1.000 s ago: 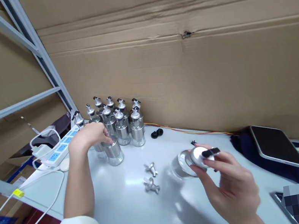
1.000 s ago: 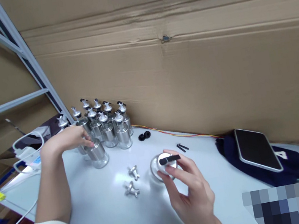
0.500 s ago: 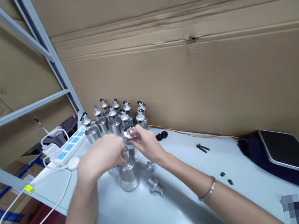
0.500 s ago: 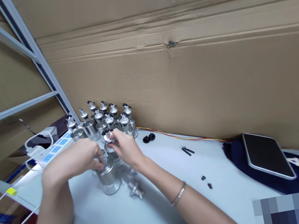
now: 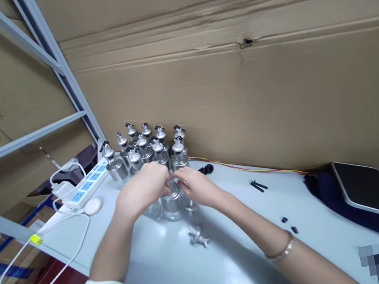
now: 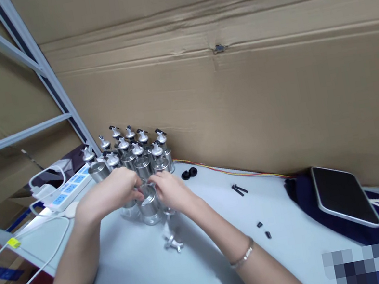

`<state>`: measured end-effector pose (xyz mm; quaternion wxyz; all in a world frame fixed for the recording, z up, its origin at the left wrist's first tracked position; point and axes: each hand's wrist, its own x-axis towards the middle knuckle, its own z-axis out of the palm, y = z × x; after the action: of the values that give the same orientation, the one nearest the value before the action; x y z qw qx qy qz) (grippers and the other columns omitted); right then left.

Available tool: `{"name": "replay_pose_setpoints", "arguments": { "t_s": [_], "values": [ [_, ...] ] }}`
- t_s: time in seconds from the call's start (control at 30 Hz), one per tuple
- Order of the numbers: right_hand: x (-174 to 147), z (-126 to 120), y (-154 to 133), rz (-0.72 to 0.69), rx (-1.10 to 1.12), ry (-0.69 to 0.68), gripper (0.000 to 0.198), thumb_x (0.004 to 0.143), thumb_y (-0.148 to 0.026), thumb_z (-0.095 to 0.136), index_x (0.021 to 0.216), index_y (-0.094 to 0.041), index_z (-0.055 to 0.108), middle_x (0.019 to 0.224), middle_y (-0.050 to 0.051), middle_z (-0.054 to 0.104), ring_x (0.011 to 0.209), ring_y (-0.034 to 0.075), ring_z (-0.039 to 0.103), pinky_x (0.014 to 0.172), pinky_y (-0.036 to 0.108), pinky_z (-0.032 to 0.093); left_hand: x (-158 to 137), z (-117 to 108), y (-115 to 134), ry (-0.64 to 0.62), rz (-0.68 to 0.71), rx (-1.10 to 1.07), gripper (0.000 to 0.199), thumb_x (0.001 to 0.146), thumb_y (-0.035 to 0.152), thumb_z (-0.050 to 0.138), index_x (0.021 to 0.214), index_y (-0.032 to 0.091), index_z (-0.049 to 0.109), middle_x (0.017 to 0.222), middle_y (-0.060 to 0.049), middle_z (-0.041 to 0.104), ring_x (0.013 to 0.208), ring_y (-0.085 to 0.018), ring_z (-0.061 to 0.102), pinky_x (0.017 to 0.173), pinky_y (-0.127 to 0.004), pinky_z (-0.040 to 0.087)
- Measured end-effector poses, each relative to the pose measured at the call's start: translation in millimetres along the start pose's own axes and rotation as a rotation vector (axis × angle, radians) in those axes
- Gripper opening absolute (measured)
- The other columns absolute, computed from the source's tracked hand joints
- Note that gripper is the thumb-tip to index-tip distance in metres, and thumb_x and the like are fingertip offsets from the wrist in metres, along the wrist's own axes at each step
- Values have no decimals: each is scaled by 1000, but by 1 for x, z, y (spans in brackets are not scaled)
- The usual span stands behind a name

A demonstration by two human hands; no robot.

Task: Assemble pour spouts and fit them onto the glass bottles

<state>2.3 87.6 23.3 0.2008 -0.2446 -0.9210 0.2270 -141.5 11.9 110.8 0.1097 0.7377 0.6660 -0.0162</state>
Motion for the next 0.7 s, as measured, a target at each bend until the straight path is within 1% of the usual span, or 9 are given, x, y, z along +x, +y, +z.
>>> {"name": "replay_pose_setpoints", "arguments": {
  "t_s": [0.07, 0.1, 0.17, 0.23, 0.33, 0.47, 0.53, 0.6, 0.7],
  "values": [
    [-16, 2, 6, 56, -41, -73, 26, 83, -8, 55, 105, -12, 68, 105, 16, 68, 102, 30, 62, 88, 40, 47, 3, 0, 0, -15, 15, -31, 14, 73, 12, 61, 73, 15, 76, 69, -8, 73, 68, -21, 67, 63, -28, 45],
    [-23, 3, 9, 76, -50, -105, 25, 82, -9, 58, 105, -12, 68, 106, 16, 68, 102, 30, 62, 87, 39, 47, 5, -1, 0, -22, 20, -46, 14, 73, 12, 62, 75, 16, 76, 72, -7, 74, 70, -20, 68, 65, -27, 46],
    [-34, 7, 14, 102, -53, -149, 27, 81, -11, 61, 107, -13, 68, 109, 15, 68, 103, 28, 63, 88, 36, 48, 9, -1, -1, -27, 19, -65, 15, 73, 14, 64, 78, 18, 77, 77, -6, 75, 73, -19, 68, 67, -26, 47],
    [-42, 11, 17, 121, -51, -169, 28, 82, -10, 60, 109, -13, 68, 111, 14, 67, 105, 25, 63, 91, 32, 47, 13, -2, -3, -18, -3, -59, 14, 72, 16, 65, 79, 18, 77, 78, -6, 75, 73, -20, 68, 67, -26, 48],
    [-48, 14, 19, 152, -61, -167, 27, 85, -13, 60, 111, -12, 67, 115, 14, 66, 108, 25, 62, 95, 32, 46, 19, -5, -8, 5, -48, -24, 11, 72, 19, 67, 77, 17, 77, 74, -7, 75, 73, -21, 68, 64, -27, 47],
    [-56, 9, 20, 199, -93, -135, 27, 91, -23, 56, 114, -13, 66, 119, 17, 64, 111, 29, 58, 97, 40, 45, 25, -8, -16, 39, -93, 26, 11, 74, 20, 66, 79, 19, 77, 76, -6, 75, 77, -22, 68, 66, -27, 47],
    [-64, 4, 21, 225, -111, -113, 27, 94, -24, 50, 114, -14, 66, 119, 18, 64, 111, 30, 58, 97, 44, 45, 27, -8, -19, 57, -115, 55, 11, 75, 21, 66, 79, 20, 76, 78, -7, 74, 81, -24, 68, 69, -28, 47],
    [-74, -2, 21, 250, -121, -95, 30, 96, -23, 45, 116, -14, 65, 118, 18, 64, 110, 30, 59, 96, 46, 46, 29, -7, -19, 79, -133, 83, 10, 77, 23, 66, 80, 21, 75, 83, -7, 73, 86, -25, 68, 72, -28, 47],
    [-91, -11, 19, 290, -128, -83, 32, 95, -20, 43, 119, -14, 63, 118, 17, 65, 111, 30, 60, 96, 47, 47, 29, -4, -17, 120, -153, 122, 15, 81, 29, 62, 88, 20, 72, 100, -9, 68, 93, -26, 66, 75, -29, 47]
  ]
}}
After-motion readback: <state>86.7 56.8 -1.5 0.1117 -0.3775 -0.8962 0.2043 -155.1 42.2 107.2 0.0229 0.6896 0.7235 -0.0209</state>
